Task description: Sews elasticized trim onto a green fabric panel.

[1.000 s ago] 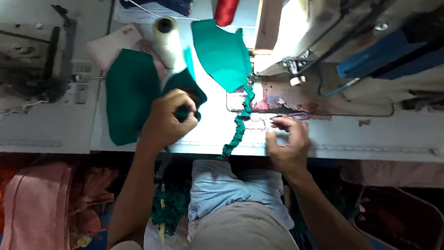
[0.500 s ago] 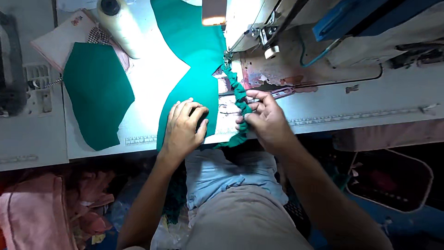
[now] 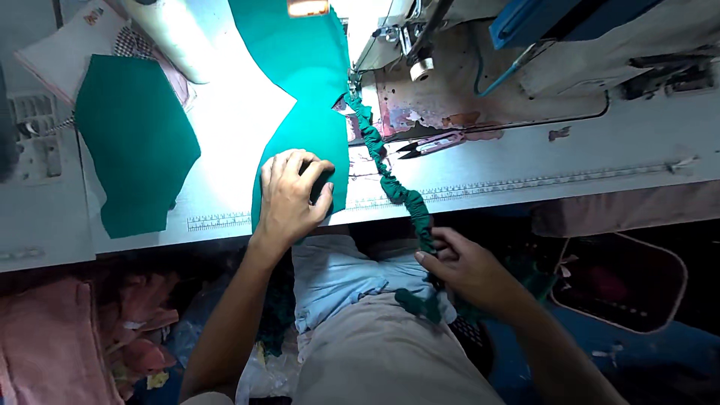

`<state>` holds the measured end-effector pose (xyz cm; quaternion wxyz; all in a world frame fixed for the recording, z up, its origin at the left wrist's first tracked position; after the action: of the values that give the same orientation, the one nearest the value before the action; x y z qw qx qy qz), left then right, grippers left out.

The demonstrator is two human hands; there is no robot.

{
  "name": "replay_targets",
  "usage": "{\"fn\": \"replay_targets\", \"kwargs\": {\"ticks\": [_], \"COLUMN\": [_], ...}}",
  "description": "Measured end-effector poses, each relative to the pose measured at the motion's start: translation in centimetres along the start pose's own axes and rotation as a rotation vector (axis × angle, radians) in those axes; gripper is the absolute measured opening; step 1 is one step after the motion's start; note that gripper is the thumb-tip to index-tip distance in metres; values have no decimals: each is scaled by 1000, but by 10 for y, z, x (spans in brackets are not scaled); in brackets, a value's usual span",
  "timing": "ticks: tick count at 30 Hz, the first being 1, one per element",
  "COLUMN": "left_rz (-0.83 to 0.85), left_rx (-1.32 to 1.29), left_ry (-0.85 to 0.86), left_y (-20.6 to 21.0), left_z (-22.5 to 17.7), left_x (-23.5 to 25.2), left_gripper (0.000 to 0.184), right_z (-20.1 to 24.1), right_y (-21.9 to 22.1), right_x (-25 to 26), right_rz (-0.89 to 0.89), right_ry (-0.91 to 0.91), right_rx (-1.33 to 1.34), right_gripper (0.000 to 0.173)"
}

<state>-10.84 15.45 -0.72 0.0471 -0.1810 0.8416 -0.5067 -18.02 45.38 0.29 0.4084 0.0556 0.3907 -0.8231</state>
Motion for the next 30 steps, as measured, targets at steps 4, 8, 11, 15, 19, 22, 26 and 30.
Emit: {"fn": "replay_targets", "kwargs": {"ticks": [4,8,11,15,19,22,26,30], "left_rz": [-14,-54,-50,-35,76,130,245,275], "left_rx": [1,-38,-121,-230,-213,-201,-157,-152], "left_ry": [-13,-48,-106,-184,-266,-306,-380,-387], "left_y": [5,7,5,1,-10,-21,-27,-29], "left_z": [2,5,2,1,0,-3,-2,2], "left_x": [5,5,-2,-6,12,30,50,57], "left_gripper": [32,28,25,29,27,37,50,33], "right_z": [50,98,107,115,122,127,132,131], "right_y": [-14,23,49,62,68,70,82,87], "right_x": [-1,47,82,90,87,85,85,86], "right_rz": [-418,-414,-388,-388,-432,-477,-465,-433], "right_ry": [-320,-466,-407,-430,-487,-624,-793,-816], "right_rx": [-377,-384,-577,-563,-441,-259,-211,-207], "right_gripper": [42,31,52,31,17,13,13,15]}}
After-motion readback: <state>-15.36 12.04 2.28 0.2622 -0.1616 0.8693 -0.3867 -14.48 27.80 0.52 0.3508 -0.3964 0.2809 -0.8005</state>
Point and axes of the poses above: each hand's wrist, its own x-axis towards the middle knuckle, its own y-axis out of the palm, z = x × y, the point moved 5 cm from there along x, towards the middle knuckle, and after that the axes turned 9 degrees about -y, right-handed, at the moved point
